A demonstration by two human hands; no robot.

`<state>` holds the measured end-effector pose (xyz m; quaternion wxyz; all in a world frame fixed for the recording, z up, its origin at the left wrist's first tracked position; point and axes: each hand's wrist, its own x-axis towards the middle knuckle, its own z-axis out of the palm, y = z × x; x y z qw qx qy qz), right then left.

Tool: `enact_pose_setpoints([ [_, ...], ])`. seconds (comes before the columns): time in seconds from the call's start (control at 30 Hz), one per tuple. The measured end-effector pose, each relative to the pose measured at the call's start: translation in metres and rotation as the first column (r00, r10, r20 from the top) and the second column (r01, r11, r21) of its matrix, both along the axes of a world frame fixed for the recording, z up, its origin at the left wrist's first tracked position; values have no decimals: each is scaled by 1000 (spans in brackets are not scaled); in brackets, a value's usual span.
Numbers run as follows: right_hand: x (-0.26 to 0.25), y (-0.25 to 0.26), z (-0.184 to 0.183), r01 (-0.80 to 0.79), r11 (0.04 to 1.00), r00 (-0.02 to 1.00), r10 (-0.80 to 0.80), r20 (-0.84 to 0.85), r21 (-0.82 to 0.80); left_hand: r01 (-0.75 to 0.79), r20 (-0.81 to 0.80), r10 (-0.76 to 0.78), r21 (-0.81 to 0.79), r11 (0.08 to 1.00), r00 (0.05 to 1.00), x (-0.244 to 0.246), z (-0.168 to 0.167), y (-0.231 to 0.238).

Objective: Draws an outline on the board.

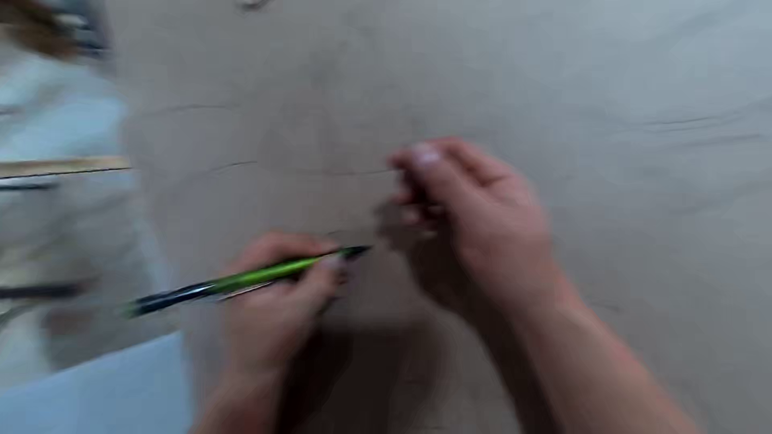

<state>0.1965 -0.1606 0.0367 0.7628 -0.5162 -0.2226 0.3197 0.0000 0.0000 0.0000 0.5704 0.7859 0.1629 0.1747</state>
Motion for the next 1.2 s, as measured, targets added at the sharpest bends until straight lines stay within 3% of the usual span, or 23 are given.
enact_pose_setpoints([
  [0.1,-3,3,-4,76,997,995,-74,72,-25,-81,-1,81,42,996,997,12,33,-2],
  [0.43,-6,8,-5,95,995,993,-96,63,6,19,18,-20,65,998,1000,12,31,5],
  [0.73,-6,9,-3,96,995,994,-96,46,0,-92,31,91,25,995,995,16,31,-1],
  [0.9,-6,8,-4,91,996,995,-92,43,5,-54,24,53,35,998,998,15,32,1],
  [1.1,-7,8,-4,93,996,994,-93,48,1,-146,35,145,29,989,989,18,32,-3],
  [1.2,-7,8,-4,95,996,994,-95,48,5,-115,35,114,21,993,993,17,32,-2],
])
